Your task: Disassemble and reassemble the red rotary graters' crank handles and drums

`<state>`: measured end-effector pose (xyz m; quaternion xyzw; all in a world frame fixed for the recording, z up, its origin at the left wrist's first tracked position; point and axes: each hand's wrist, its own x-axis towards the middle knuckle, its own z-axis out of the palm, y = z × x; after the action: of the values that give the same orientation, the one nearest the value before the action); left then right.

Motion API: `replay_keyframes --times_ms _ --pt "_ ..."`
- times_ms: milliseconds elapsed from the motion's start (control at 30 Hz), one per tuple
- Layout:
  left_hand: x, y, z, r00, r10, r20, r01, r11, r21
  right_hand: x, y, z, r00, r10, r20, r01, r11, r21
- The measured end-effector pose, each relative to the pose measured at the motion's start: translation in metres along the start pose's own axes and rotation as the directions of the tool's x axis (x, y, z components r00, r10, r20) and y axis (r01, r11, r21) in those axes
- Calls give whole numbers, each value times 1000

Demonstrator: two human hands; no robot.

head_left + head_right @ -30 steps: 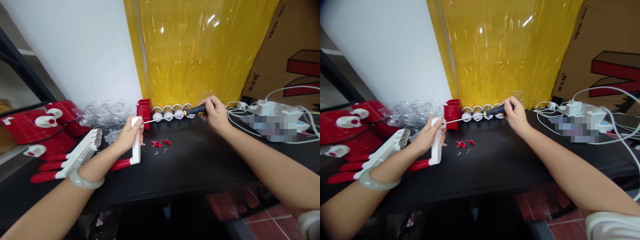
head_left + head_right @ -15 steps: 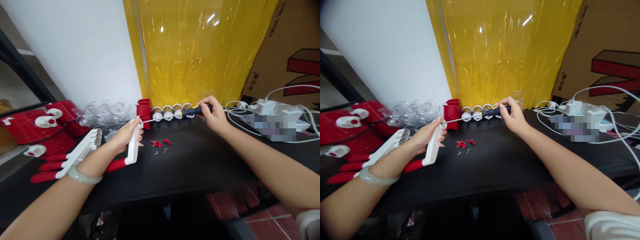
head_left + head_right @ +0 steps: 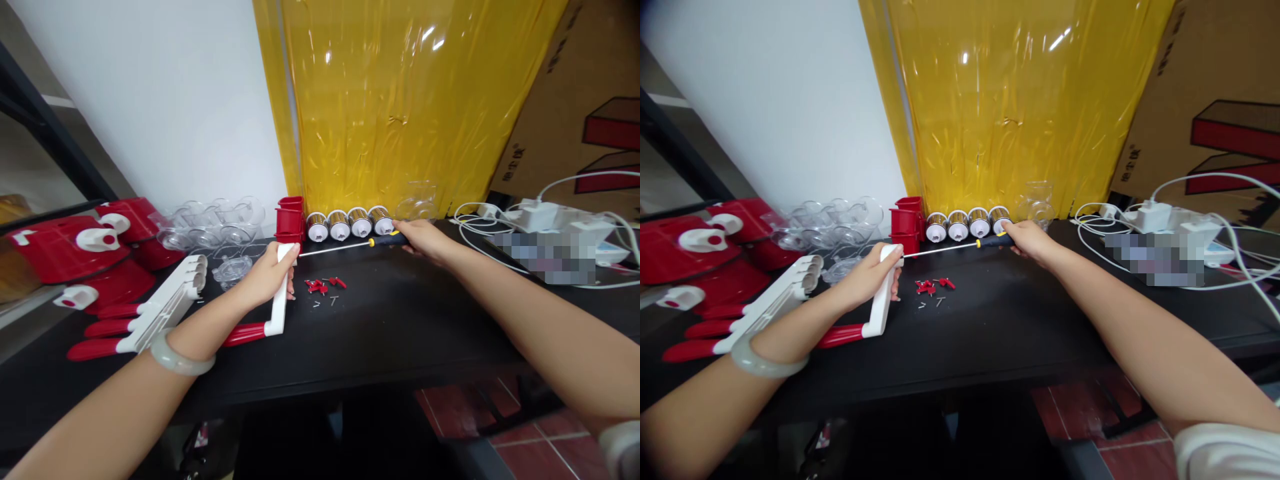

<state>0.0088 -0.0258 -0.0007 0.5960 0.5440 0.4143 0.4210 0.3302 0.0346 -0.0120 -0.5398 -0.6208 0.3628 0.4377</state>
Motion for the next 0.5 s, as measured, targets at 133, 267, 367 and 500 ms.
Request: replay_keyframes --times_ms 133,267,367,500 --pt "1 -1 -1 1000 -10 -10 10 1000 -11 -3 -5 8 992 50 -118 -53 998 -27" --pt "3 -1 -4 999 -18 -33 17 999 -34 -7 -9 13 990 -25 -137 13 996 -89" --pt "3 0 -5 999 -33 -24 33 999 -31 -8 -10 9 963 -209 -168 169 960 -225" --pt "2 3 -6 999 -47 3 47 998 -41 -11 -7 2 876 -435 -208 355 873 -334"
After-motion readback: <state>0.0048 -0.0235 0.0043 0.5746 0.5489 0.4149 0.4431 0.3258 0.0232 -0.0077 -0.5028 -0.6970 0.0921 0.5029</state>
